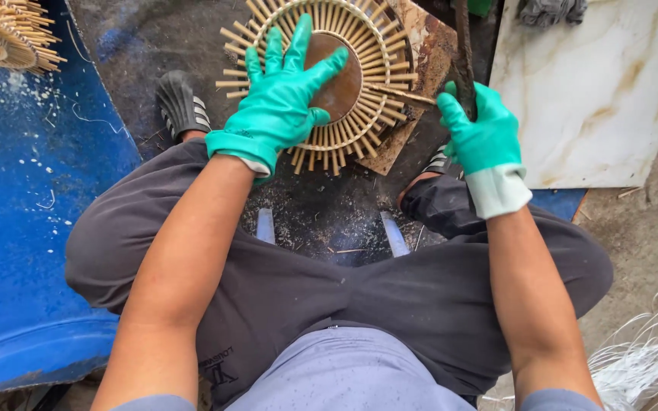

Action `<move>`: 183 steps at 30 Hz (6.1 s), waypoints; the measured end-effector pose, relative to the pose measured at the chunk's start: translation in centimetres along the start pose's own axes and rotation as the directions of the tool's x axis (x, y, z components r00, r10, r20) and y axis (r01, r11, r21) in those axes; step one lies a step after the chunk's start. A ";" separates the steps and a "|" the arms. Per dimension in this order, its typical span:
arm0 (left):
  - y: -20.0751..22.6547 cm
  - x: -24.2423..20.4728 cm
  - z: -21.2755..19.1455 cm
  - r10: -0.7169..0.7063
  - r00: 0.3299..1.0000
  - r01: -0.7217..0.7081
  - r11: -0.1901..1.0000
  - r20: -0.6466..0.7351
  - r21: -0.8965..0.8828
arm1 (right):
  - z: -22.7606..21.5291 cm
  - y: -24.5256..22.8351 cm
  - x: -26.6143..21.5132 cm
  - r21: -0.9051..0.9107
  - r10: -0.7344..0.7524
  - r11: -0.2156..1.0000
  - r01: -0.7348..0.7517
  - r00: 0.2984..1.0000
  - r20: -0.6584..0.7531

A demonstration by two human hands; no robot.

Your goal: The recorder is assembling and refining a decorative rattan mirror frame, using a specialized cutting and smoothing tool to trim the wooden dowels or spokes.

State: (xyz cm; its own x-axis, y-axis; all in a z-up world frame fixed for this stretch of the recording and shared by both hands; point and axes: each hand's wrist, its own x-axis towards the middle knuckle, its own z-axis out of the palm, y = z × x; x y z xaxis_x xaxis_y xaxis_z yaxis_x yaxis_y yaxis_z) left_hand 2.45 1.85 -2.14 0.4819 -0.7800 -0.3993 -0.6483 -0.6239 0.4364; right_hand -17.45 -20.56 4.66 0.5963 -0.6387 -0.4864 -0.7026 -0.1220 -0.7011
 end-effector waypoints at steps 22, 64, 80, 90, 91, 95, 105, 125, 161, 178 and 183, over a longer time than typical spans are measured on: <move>3.1 1.4 -2.4 -0.180 0.980 0.187 0.979 0.079 -0.078 | 0.1 2.4 5.5 -0.154 -0.141 0.977 0.144 0.989 0.035; 3.7 0.7 -0.8 -0.176 0.984 0.176 0.983 0.006 -0.053 | -0.8 2.6 3.2 0.016 0.057 0.998 -0.058 0.998 0.036; 5.0 0.2 -1.8 -0.146 0.987 0.147 0.989 0.071 -0.010 | -1.9 1.2 2.4 0.012 0.058 0.998 -0.058 0.998 0.012; 3.9 0.6 -0.5 -0.108 0.994 0.108 0.994 0.034 0.010 | -1.0 2.6 2.4 0.059 0.070 0.996 -0.072 0.997 0.033; 3.9 0.6 -0.5 -0.091 0.995 0.090 0.996 0.037 0.018 | -1.2 2.2 2.0 0.057 0.068 0.996 -0.070 0.997 0.022; 4.5 0.2 -1.3 -0.103 0.992 0.102 0.995 0.068 0.015 | -3.2 -2.2 -1.8 0.225 0.017 0.974 0.008 0.994 -0.111; 3.9 -0.6 -1.5 -0.096 0.994 0.094 0.994 0.048 0.049 | -4.2 0.1 -0.7 0.397 -0.166 0.898 0.188 0.982 -0.090; 2.6 -0.9 -1.1 -0.105 0.991 0.103 0.994 0.085 0.027 | 0.2 2.1 3.3 -0.091 0.052 0.995 -0.051 0.999 0.014; 3.2 -0.7 -1.2 -0.133 0.988 0.137 0.989 0.074 -0.047 | 0.7 -4.3 -3.6 0.467 -0.238 0.866 0.178 0.968 0.072; 2.4 -0.4 -1.1 -0.102 0.992 0.104 0.994 0.076 -0.025 | -0.3 -5.6 -4.0 0.384 -0.249 0.903 0.191 0.963 0.106; 3.3 -0.9 -2.3 -0.137 0.987 0.136 0.991 0.086 0.015 | -2.3 -3.9 -1.0 0.290 -0.103 0.951 0.102 0.995 -0.011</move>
State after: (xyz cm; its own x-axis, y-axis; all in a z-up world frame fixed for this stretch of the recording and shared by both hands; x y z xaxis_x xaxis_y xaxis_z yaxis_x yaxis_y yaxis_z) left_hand 1.21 0.33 1.47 0.5140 -0.6800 -0.5229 -0.5855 -0.7236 0.3654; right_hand -16.22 -21.18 9.04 0.6615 -0.6307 -0.4057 -0.4949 0.0393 -0.8681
